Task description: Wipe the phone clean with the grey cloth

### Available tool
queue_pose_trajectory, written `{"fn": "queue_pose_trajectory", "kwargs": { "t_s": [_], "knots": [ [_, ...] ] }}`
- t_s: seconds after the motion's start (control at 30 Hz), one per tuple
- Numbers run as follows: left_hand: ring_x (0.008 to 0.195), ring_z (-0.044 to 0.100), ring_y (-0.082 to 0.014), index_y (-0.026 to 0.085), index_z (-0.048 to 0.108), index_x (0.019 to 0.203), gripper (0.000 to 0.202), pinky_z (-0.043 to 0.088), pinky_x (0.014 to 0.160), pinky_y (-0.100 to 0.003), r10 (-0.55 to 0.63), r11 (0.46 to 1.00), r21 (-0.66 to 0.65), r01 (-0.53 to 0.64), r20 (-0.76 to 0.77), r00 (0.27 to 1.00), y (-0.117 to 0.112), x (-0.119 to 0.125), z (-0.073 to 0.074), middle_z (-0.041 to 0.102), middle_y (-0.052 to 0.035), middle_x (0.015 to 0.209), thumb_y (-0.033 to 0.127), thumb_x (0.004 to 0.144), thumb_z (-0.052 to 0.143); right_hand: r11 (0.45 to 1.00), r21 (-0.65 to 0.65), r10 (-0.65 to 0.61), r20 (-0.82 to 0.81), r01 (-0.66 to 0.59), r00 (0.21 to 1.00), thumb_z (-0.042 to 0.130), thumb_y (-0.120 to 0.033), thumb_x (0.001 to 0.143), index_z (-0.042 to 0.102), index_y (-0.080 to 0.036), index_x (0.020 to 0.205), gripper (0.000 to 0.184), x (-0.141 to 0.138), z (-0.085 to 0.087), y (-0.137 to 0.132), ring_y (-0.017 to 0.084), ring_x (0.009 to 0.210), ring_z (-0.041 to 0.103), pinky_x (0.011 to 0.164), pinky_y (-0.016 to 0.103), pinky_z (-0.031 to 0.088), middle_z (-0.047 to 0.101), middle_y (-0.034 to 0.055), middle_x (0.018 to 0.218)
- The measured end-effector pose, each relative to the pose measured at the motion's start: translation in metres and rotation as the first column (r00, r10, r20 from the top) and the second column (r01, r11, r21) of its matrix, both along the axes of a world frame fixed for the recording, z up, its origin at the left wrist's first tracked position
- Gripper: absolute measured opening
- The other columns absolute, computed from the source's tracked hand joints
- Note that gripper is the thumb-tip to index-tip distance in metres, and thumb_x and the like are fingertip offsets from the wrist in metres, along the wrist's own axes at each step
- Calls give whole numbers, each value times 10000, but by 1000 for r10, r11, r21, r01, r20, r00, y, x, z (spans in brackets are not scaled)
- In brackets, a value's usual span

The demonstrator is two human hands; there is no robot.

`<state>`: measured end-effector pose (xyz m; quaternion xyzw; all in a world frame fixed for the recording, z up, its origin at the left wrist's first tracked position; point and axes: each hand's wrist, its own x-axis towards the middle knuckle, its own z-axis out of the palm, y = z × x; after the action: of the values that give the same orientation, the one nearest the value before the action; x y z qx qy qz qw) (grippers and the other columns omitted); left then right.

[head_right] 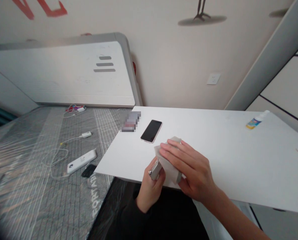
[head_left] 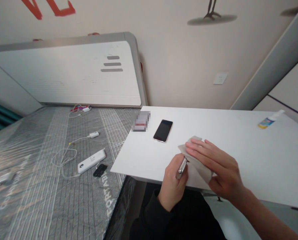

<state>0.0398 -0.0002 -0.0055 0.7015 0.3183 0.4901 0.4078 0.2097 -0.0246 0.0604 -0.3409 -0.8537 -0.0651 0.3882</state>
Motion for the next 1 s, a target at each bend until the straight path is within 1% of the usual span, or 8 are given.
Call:
{"fn": "queue_pose_trajectory", "kwargs": {
  "t_s": [0.17, 0.3, 0.43, 0.53, 0.63, 0.73, 0.87, 1.0],
  "knots": [
    [1196, 653, -263, 214, 641, 1296, 340, 531, 1074, -412, -7, 1000, 9, 7, 29, 1000, 0, 0, 1, 705, -104, 1240, 359, 1051, 455, 995, 58, 74, 19, -75, 997, 530, -172, 974, 556, -102, 1487, 519, 2, -6, 3, 317, 1421, 535, 1166, 513, 498, 598, 145, 1490],
    [1225, 635, -231, 229, 564, 1431, 397, 495, 1104, -397, -41, 999, -16, 41, 13, 999, -1, -2, 2, 670, -103, 1333, 315, 1064, 443, 995, -4, -96, -166, 97, 981, 600, -109, 940, 609, -225, 1447, 520, 10, -8, 10, 264, 1250, 667, 1052, 448, 586, 671, 105, 1391],
    [1223, 627, -197, 251, 525, 1483, 423, 474, 1110, -368, -76, 997, -30, 77, 17, 997, -1, -4, 2, 660, -96, 1353, 291, 1068, 452, 975, -87, -224, -358, 206, 907, 616, -115, 941, 708, -249, 1275, 371, 13, -4, 10, 237, 1104, 700, 946, 394, 605, 713, 82, 1219],
    [1189, 633, -186, 245, 538, 1466, 413, 480, 1086, -347, -67, 997, -36, 68, 38, 997, -1, -3, 2, 667, -93, 1325, 250, 1062, 451, 990, -55, -141, -382, 130, 913, 603, -133, 944, 698, -211, 1248, 328, 8, 3, 4, 241, 1092, 676, 926, 389, 589, 686, 99, 1185],
    [1132, 640, -194, 232, 619, 1340, 342, 498, 1046, -342, -38, 999, -37, 39, 38, 999, -2, -1, 3, 681, -90, 1277, 207, 1033, 470, 1000, -16, 10, -284, -15, 959, 586, -148, 951, 671, -164, 1236, 298, -1, 8, 3, 241, 1104, 651, 939, 388, 568, 666, 120, 1191],
    [1028, 648, -201, 221, 663, 1214, 275, 530, 988, -349, -20, 1000, -20, 20, 31, 999, -3, 0, 3, 704, -77, 1163, 192, 994, 500, 996, 7, 86, -197, -87, 977, 565, -183, 975, 654, -151, 1165, 212, -7, 13, 9, 229, 1078, 637, 945, 379, 550, 678, 108, 1114],
    [999, 654, -232, 211, 675, 1122, 243, 564, 941, -385, 12, 999, -30, -11, 8, 1000, -2, -1, 1, 708, -83, 1031, 296, 1015, 474, 991, -19, 127, -73, -129, 989, 562, -260, 1011, 633, -186, 1095, 132, -7, 23, 21, 209, 1019, 631, 911, 357, 555, 700, 75, 1053],
    [1057, 653, -274, 228, 665, 1181, 314, 559, 985, -462, 33, 998, -53, -38, -83, 996, -6, -1, 9, 711, -105, 1082, 400, 1032, 448, 983, -4, 185, -60, -186, 981, 612, -305, 1009, 657, -214, 1086, 127, -9, 30, 23, 186, 975, 673, 915, 330, 573, 747, 47, 1052]
  ]
}}
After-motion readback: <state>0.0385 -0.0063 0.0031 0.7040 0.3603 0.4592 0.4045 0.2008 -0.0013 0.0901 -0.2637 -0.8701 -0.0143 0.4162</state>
